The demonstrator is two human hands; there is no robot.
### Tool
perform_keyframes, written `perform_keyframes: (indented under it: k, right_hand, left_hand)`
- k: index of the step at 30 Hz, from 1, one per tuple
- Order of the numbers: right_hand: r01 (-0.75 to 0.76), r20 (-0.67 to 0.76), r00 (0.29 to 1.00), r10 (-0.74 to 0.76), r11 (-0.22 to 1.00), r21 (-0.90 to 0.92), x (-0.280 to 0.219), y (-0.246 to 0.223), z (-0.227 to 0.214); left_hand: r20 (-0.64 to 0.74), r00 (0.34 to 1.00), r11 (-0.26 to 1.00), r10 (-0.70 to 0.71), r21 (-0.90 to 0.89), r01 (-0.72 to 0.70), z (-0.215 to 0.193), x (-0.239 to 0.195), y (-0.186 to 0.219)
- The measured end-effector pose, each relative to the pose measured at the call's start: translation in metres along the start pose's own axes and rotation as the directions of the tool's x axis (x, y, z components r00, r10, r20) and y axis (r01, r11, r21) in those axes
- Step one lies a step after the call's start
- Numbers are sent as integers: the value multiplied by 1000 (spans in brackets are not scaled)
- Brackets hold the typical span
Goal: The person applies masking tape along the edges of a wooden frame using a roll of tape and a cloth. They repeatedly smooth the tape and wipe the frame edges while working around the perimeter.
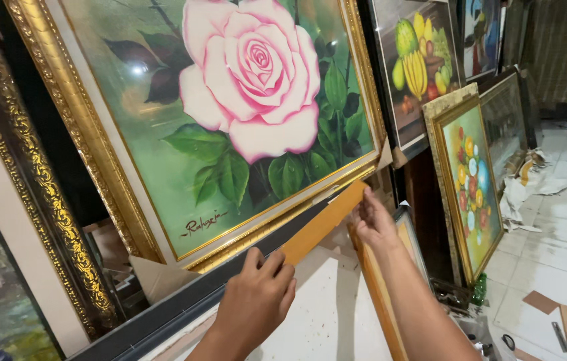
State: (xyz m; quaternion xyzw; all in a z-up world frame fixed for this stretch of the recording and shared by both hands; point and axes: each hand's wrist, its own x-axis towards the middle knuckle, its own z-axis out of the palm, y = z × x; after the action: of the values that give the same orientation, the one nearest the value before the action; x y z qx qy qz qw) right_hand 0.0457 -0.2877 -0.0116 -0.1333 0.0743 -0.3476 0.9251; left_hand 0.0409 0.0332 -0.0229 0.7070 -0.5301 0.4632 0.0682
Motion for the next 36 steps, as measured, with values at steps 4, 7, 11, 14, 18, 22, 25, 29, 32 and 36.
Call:
perform_keyframes:
  k: [4, 7, 11, 14, 18, 22, 25, 29, 32, 36]
  right_hand:
    - [-34, 54, 998, 35, 999, -23, 0, -9, -8]
    - [-31, -39, 999, 25, 987, -158, 0, -10, -20]
    - [-133, -67, 990, 127, 987, -89, -5, -6, -41]
    - [-84, -115, 991, 66, 984, -157, -7, -2, -52]
    - [-97, -147, 988, 44, 921, -377, -7, -2, -66]
    - [-21, -10, 1000, 18, 863, -505, -5, -3, -76]
    - [-35, 6, 999, 52, 766, -642, -9, -4, -77]
    - [50, -37, 991, -129, 609, -791, -14, -1, -74]
    - [118, -27, 964, -264, 519, -847, -14, 2, -69]
    - [185, 15, 955, -296, 557, -810, -5, 5, -56]
  left_hand:
    - [25, 999, 999, -25, -47, 26, -2, -2, 1]
    - [123, 991, 995, -55, -73, 65, 2, -3, 0]
    - [170, 985, 997, -27, -72, 40, 10, -8, 2]
    - [223, 974, 994, -31, -94, 53, 14, -11, 3]
    - [283, 957, 991, -62, -95, 92, 39, -34, -5]
    - [294, 953, 992, -70, -83, 99, 49, -45, -7]
    - [299, 950, 990, -89, -77, 117, 51, -48, -8]
    - [277, 958, 991, -72, -85, 99, 59, -49, -4]
    - [270, 961, 991, -51, -108, 83, 55, -43, 3]
    - [241, 969, 996, -52, -58, 68, 51, -33, 2]
